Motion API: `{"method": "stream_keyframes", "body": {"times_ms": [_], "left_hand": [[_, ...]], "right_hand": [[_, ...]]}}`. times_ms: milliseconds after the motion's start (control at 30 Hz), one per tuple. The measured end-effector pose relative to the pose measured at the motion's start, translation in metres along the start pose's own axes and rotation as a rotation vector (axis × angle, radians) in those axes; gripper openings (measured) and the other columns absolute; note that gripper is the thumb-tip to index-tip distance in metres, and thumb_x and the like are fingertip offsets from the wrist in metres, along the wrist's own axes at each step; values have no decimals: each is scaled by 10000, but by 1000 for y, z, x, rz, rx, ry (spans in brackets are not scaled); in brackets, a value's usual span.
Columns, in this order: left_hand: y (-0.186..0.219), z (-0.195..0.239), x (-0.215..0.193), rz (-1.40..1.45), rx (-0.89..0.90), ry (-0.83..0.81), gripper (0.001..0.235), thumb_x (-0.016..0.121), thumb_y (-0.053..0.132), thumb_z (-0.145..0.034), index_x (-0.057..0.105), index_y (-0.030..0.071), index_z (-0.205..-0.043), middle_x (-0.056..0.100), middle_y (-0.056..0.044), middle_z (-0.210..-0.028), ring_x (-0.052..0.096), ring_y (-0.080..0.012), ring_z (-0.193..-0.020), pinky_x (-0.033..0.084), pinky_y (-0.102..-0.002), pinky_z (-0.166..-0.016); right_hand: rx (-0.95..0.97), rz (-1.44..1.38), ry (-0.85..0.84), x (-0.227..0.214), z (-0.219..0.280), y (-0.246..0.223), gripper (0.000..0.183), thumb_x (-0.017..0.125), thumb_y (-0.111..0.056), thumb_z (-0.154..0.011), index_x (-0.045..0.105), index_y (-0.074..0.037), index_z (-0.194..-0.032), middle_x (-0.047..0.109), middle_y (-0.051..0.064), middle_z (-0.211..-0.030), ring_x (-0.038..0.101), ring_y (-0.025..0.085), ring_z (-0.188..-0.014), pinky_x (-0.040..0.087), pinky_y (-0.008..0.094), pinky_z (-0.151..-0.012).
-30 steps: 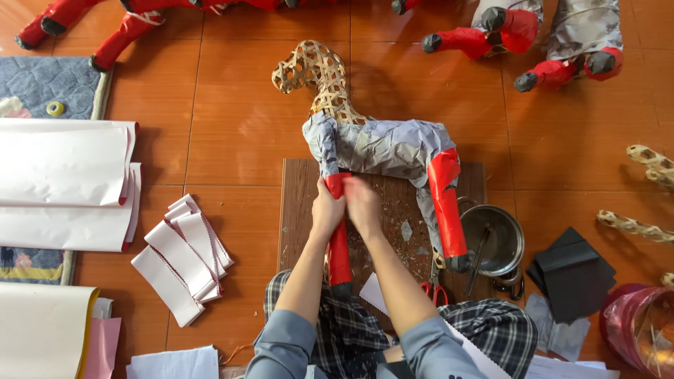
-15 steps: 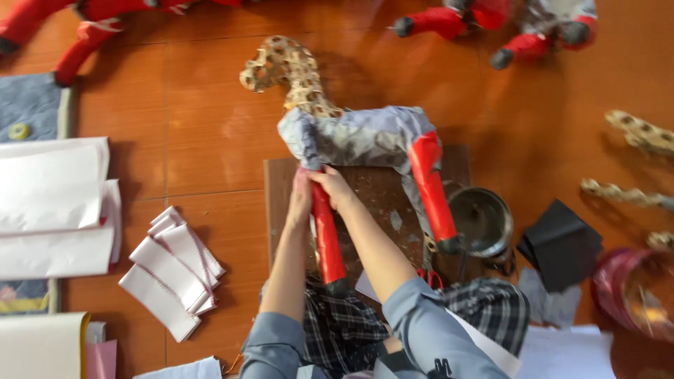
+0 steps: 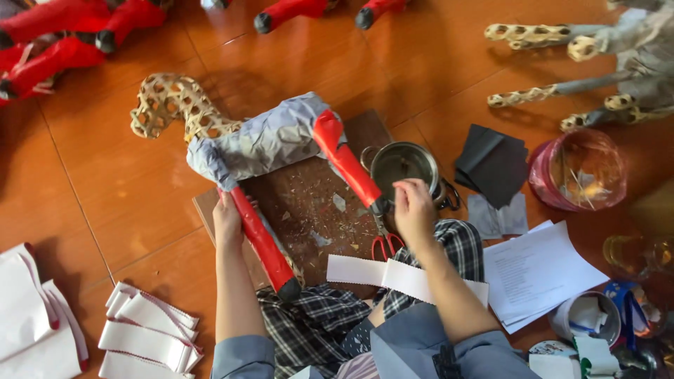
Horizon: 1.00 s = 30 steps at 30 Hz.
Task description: Decorating a paper mache giraffe with colored paper strips and glue.
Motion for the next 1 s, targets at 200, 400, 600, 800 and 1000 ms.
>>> {"method": "stream_keyframes", "body": {"times_ms": [200,400,600,800,1000], "left_hand": [[25,-11,-7,-805,161,237,536,368,332,-1097,696,-66,-954,723,-189,-812,716,-303,-772,543,-455,-736],[17,-27,-21,-1157,291,340,592,350,324,-1119,707,-95,-901,698,-327,-897,683,-480,-889,525,-544,-813],[26,-18,-12,-1317,260,386,576,365,330,-1100,716,-86,-911,693,-349,-912,679,-519,-894,531,-582,-826],[19,-24,-19,-1330,251,397,581,374,339,-1105,718,-89,-916,684,-360,-912,679,-527,-891,535,-587,-821],[34,0,-6,-732,70,401,648,385,428,-1142,687,-86,-888,677,-219,-788,626,-305,-700,510,-478,-676]], "right_hand": [[112,540,-533,29,-3,52,467,778,-301,-830,662,14,-1155,583,203,-1172,570,381,-1112,537,475,-862],[-56,763,-409,62,2,118,199,676,-123,-843,707,-19,-1010,608,131,-1110,580,323,-1093,536,455,-853],[-241,864,-326,48,-6,99,273,645,-140,-824,709,-11,-1055,602,126,-1008,580,304,-995,522,440,-823],[-244,809,-306,39,-13,86,262,638,-134,-854,714,-26,-1081,602,163,-1058,599,330,-990,587,392,-691],[-63,629,-649,28,1,84,256,626,-53,-872,727,-15,-1104,632,190,-1079,674,293,-920,611,356,-708]]}}
Point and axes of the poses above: each hand's wrist, its own z-axis away from the middle knuckle, its own x-axis out of the palm, y = z × x, the point moved 6 cm from there along -z, towards the middle knuckle
